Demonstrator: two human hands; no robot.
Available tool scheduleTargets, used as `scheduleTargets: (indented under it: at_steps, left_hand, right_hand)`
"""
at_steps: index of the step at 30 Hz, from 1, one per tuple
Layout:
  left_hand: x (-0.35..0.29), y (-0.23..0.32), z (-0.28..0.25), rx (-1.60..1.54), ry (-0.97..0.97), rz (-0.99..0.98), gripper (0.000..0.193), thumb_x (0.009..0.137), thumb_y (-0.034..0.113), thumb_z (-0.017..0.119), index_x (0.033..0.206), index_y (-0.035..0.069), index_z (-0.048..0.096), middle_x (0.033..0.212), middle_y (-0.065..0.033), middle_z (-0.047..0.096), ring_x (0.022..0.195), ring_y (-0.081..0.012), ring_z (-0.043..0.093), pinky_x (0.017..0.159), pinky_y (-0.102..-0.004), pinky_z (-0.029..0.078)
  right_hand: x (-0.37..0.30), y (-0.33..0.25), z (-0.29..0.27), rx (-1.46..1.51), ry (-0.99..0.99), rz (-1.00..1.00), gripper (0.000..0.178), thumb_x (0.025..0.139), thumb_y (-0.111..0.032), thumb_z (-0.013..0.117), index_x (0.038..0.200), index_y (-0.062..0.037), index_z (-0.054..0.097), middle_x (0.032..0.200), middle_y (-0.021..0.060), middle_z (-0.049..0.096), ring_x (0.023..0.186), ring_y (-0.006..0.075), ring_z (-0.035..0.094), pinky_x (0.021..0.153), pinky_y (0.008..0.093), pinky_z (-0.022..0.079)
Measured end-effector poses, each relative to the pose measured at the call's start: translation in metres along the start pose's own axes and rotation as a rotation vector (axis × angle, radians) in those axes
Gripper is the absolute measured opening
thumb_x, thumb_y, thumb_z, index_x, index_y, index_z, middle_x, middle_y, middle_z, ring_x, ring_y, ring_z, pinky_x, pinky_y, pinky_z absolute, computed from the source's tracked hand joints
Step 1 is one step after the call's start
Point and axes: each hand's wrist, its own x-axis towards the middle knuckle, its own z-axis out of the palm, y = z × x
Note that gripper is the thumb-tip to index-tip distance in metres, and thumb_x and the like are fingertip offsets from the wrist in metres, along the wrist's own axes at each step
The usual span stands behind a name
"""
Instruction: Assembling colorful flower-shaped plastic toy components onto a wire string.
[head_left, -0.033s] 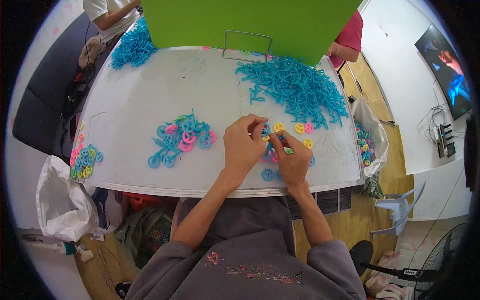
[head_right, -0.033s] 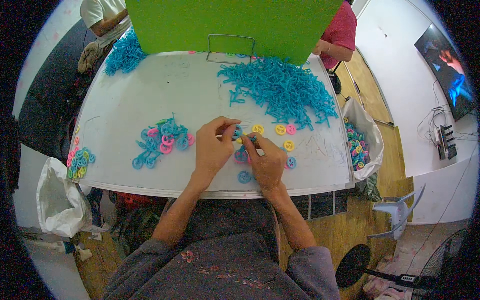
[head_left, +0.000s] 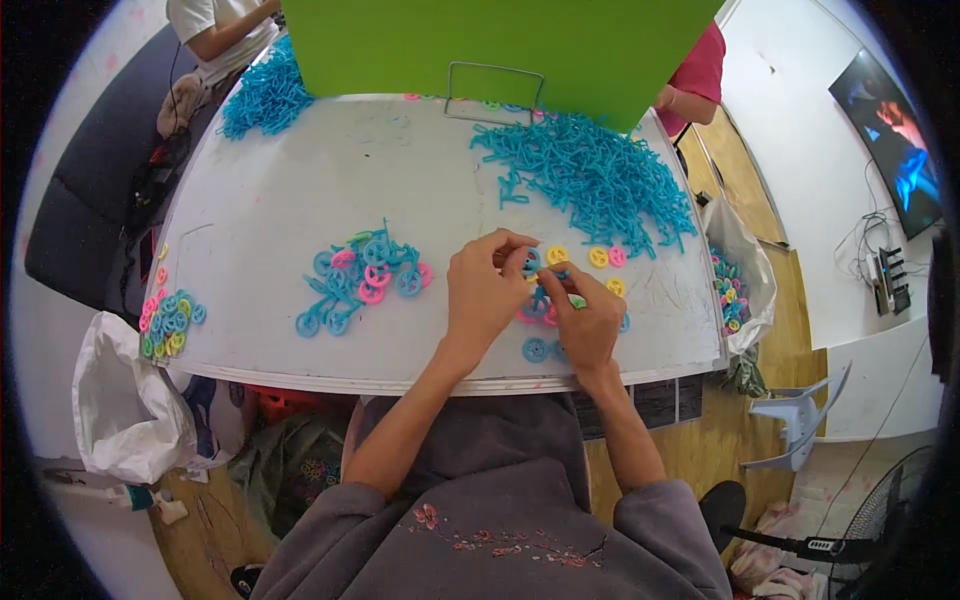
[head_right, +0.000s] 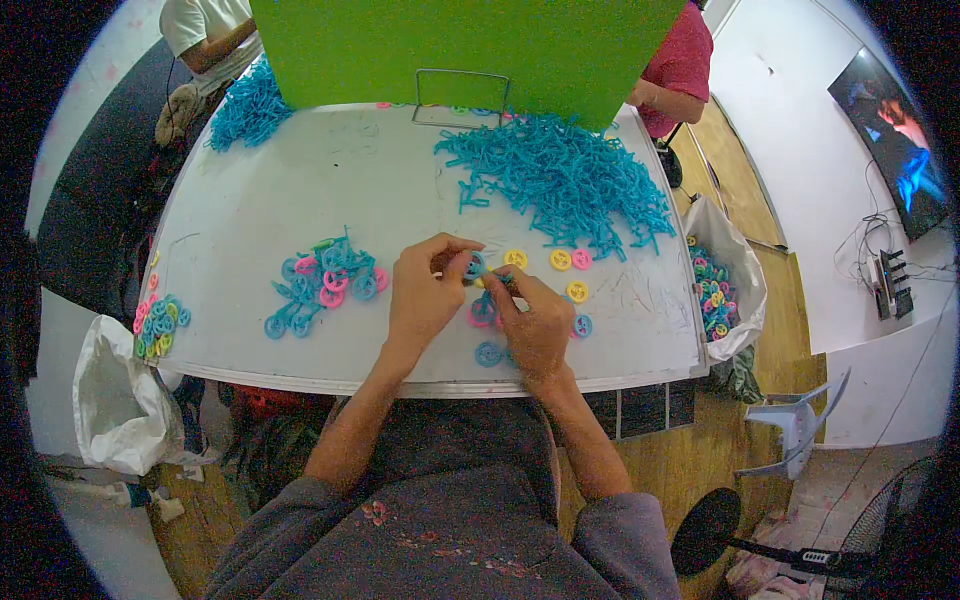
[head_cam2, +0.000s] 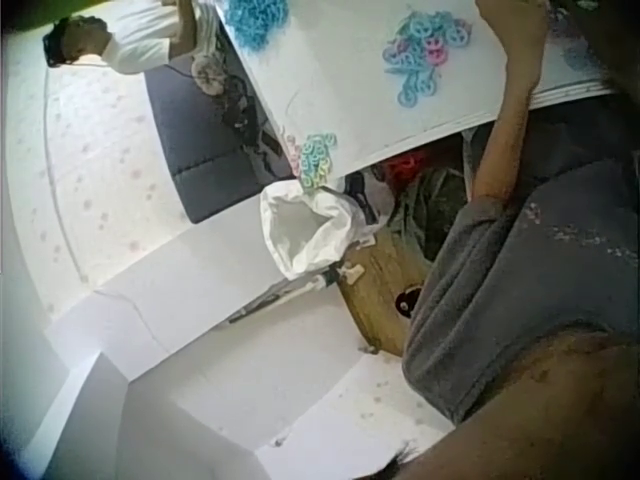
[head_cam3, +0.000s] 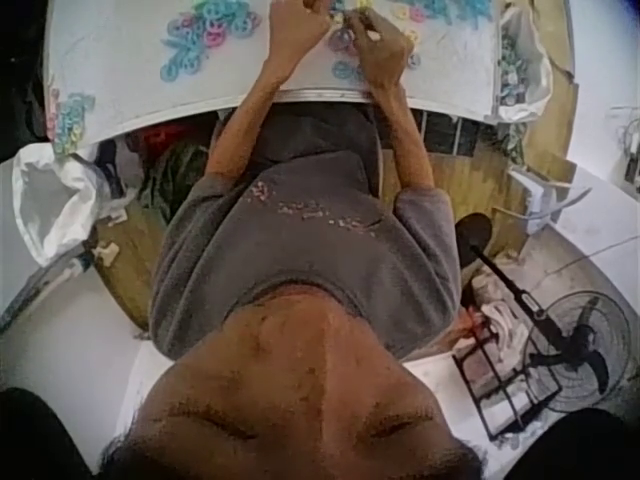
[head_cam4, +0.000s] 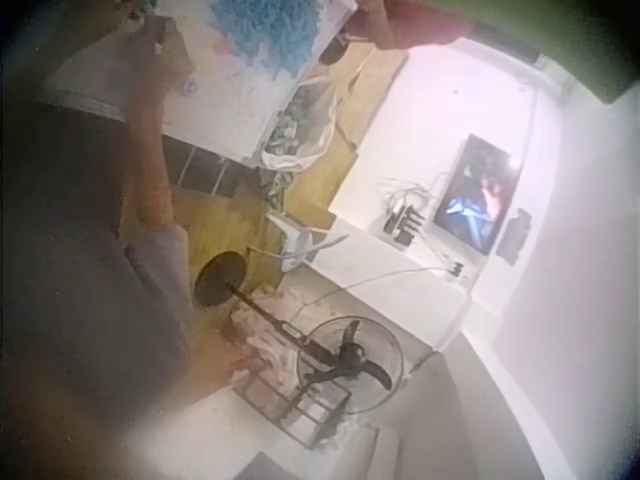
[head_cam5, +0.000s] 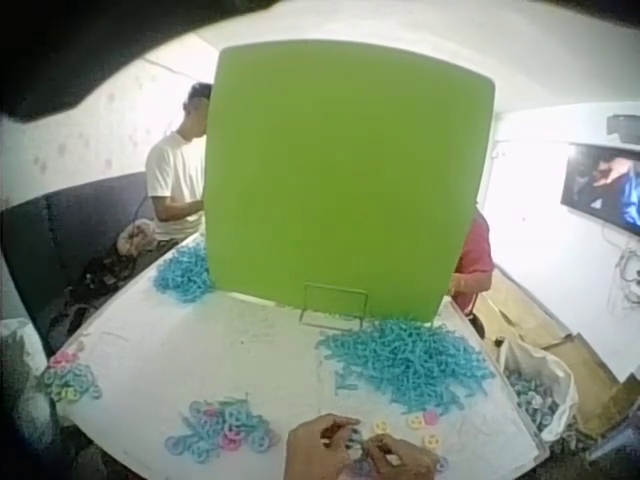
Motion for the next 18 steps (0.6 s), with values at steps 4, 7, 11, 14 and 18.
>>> scheduleTargets:
  at_steps: [4, 7, 11, 14, 18]
  left_hand:
    - [0.002, -0.001, 0.001, -0.048, -0.046, -0.025, 0.017, 0.087, -0.002, 0.054, 0.094, 0.000, 0.069, 0.083, -0.0107, 0.069, 0.074, -0.0142, 0.065, 0.066, -0.0268, 0.053]
    - [-0.002, 0.001, 0.002, -0.075, -0.031, -0.001, 0.017, 0.088, -0.002, 0.053, 0.094, -0.001, 0.069, 0.084, -0.0104, 0.069, 0.075, -0.0134, 0.065, 0.067, -0.0269, 0.052]
    - [-0.006, 0.010, 0.004, -0.158, -0.007, -0.021, 0.017, 0.088, -0.002, 0.053, 0.095, -0.002, 0.069, 0.084, -0.0098, 0.068, 0.075, -0.0124, 0.064, 0.068, -0.0272, 0.053]
    - [-0.006, 0.006, 0.008, -0.204, 0.004, -0.030, 0.017, 0.089, -0.003, 0.052, 0.095, -0.003, 0.068, 0.083, -0.0095, 0.068, 0.074, -0.0120, 0.063, 0.067, -0.0266, 0.055]
    - [-0.006, 0.005, 0.010, -0.249, 0.016, -0.064, 0.017, 0.091, -0.003, 0.050, 0.095, -0.004, 0.067, 0.083, -0.0092, 0.066, 0.073, -0.0116, 0.063, 0.064, -0.0258, 0.057]
  right_hand:
    - [0.002, 0.004, 0.001, 0.063, 0.008, -0.048, 0.012, 0.082, -0.011, 0.071, 0.089, -0.0018, 0.069, 0.075, 0.0123, 0.070, 0.068, 0.0184, 0.071, 0.055, 0.0266, 0.049]
    - [0.001, 0.002, 0.001, 0.104, -0.009, 0.057, 0.013, 0.081, -0.011, 0.072, 0.089, -0.0013, 0.069, 0.076, 0.0121, 0.070, 0.069, 0.0185, 0.071, 0.056, 0.0268, 0.049]
    - [-0.001, 0.004, 0.005, 0.186, -0.009, 0.147, 0.014, 0.082, -0.012, 0.071, 0.090, -0.0003, 0.070, 0.074, 0.0117, 0.070, 0.069, 0.0158, 0.070, 0.057, 0.0261, 0.049]
    - [-0.004, 0.009, 0.009, 0.267, 0.010, 0.203, 0.015, 0.084, -0.013, 0.070, 0.091, 0.0007, 0.070, 0.072, 0.0102, 0.070, 0.068, 0.0122, 0.069, 0.057, 0.0250, 0.048]
    - [-0.004, 0.009, 0.008, 0.305, -0.002, 0.318, 0.016, 0.086, -0.014, 0.068, 0.091, 0.0018, 0.069, 0.070, 0.0078, 0.069, 0.067, 0.0090, 0.066, 0.057, 0.0235, 0.047]
